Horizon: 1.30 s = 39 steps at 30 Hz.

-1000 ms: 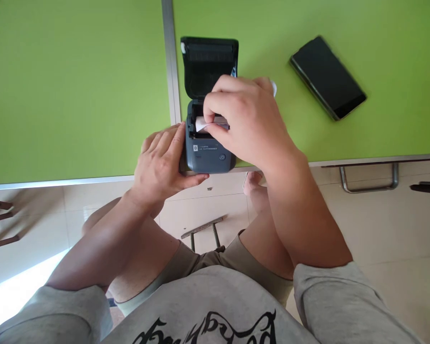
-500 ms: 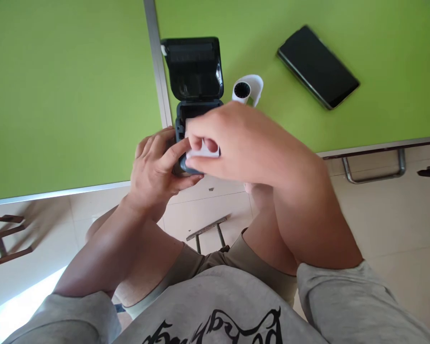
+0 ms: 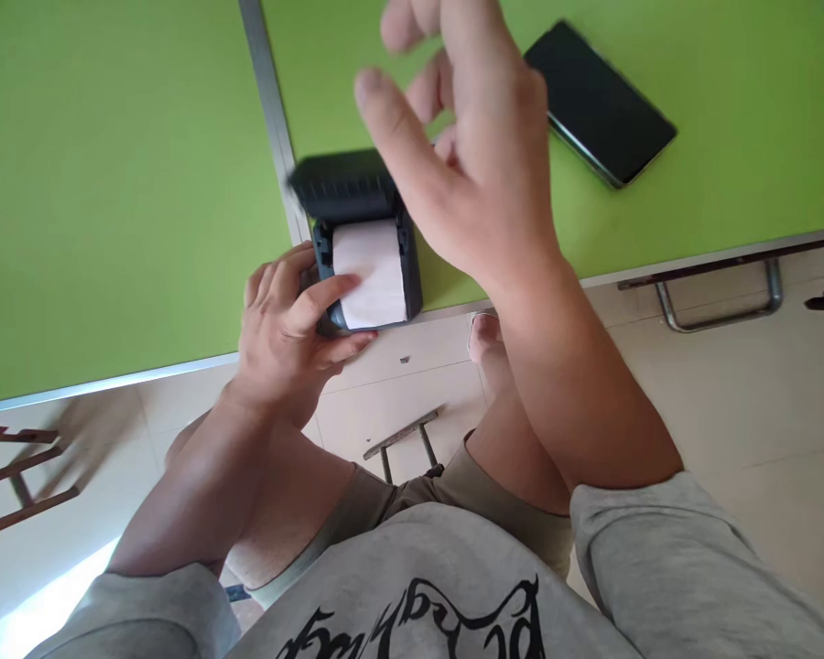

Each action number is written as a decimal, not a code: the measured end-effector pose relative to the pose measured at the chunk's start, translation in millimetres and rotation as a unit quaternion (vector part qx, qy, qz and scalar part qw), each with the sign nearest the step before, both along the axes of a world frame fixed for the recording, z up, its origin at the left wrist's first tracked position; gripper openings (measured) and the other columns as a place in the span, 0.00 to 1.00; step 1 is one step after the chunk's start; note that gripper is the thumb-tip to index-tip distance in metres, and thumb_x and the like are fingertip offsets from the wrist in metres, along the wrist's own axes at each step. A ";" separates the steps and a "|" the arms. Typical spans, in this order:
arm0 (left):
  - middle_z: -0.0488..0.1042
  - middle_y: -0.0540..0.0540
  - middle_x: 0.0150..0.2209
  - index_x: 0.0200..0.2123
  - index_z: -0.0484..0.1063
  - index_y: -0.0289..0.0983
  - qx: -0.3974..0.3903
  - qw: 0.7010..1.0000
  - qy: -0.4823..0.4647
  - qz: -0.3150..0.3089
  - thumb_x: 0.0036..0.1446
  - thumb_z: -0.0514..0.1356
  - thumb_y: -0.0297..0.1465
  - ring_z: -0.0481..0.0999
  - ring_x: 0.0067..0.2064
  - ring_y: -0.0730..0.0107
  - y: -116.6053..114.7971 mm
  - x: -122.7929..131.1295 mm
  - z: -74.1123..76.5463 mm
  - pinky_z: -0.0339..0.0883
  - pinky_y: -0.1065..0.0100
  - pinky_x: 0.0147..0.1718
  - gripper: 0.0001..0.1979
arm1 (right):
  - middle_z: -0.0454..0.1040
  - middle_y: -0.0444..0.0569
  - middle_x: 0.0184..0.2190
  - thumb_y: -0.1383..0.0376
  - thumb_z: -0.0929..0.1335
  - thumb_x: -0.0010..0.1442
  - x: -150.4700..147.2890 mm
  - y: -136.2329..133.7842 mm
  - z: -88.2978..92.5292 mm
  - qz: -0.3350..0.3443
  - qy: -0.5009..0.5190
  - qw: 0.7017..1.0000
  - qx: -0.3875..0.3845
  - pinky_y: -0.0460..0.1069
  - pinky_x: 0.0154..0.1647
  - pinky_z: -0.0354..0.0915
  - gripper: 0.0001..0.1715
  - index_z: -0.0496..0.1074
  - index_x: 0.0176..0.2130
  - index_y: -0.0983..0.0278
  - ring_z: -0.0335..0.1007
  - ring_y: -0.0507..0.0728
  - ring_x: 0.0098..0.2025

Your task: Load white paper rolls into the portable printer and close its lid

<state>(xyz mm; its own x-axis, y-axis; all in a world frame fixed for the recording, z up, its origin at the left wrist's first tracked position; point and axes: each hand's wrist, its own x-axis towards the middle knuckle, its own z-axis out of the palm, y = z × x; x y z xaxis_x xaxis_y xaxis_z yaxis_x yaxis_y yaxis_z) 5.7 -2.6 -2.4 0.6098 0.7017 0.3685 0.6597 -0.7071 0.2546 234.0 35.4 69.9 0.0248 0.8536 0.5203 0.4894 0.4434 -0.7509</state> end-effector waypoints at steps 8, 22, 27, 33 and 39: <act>0.71 0.35 0.55 0.60 0.65 0.50 0.019 1.000 -0.010 0.002 0.61 0.54 0.58 0.71 0.60 0.45 0.1 0.4 -1.2 0.65 0.49 0.52 0.30 | 0.52 0.40 0.09 0.41 0.67 0.61 -1.1 -27.6 -27.7 -0.050 0.128 0.988 -0.065 0.51 0.18 0.38 0.40 0.55 0.12 0.63 0.46 0.46 0.13; 0.70 0.35 0.57 0.71 0.50 0.42 -0.046 0.998 0.004 0.043 0.51 0.51 0.70 0.71 0.60 0.39 0.0 7.9 -2.5 0.60 0.49 0.56 0.54 | 0.47 0.39 0.13 0.57 0.70 0.62 2.0 -21.2 -45.6 0.017 -0.003 0.979 -0.201 0.49 0.22 0.41 0.35 0.50 0.15 0.63 0.40 0.45 0.18; 0.69 0.36 0.58 0.69 0.54 0.44 -0.071 0.996 0.015 0.059 0.50 0.49 0.72 0.69 0.60 0.39 -0.7 10.6 0.8 0.58 0.48 0.58 0.53 | 0.45 0.38 0.13 0.60 0.70 0.62 3.8 -21.3 -41.1 0.054 -0.004 0.979 -0.197 0.49 0.23 0.40 0.33 0.49 0.15 0.62 0.38 0.45 0.19; 0.71 0.35 0.56 0.67 0.59 0.42 -0.060 0.996 -0.001 0.073 0.48 0.51 0.71 0.70 0.57 0.39 0.3 13.7 -1.5 0.57 0.48 0.57 0.53 | 0.43 0.39 0.15 0.60 0.69 0.62 1.5 -20.9 -41.5 0.046 0.002 0.980 -0.196 0.50 0.25 0.41 0.33 0.47 0.16 0.62 0.37 0.47 0.21; 0.72 0.36 0.56 0.66 0.59 0.43 -0.083 0.994 0.000 0.072 0.46 0.52 0.71 0.71 0.55 0.40 3.0 11.8 -2.0 0.59 0.47 0.55 0.53 | 0.45 0.40 0.16 0.60 0.67 0.65 -0.7 -22.8 -52.8 0.007 -0.029 0.982 -0.186 0.51 0.26 0.43 0.32 0.48 0.18 0.62 0.40 0.49 0.22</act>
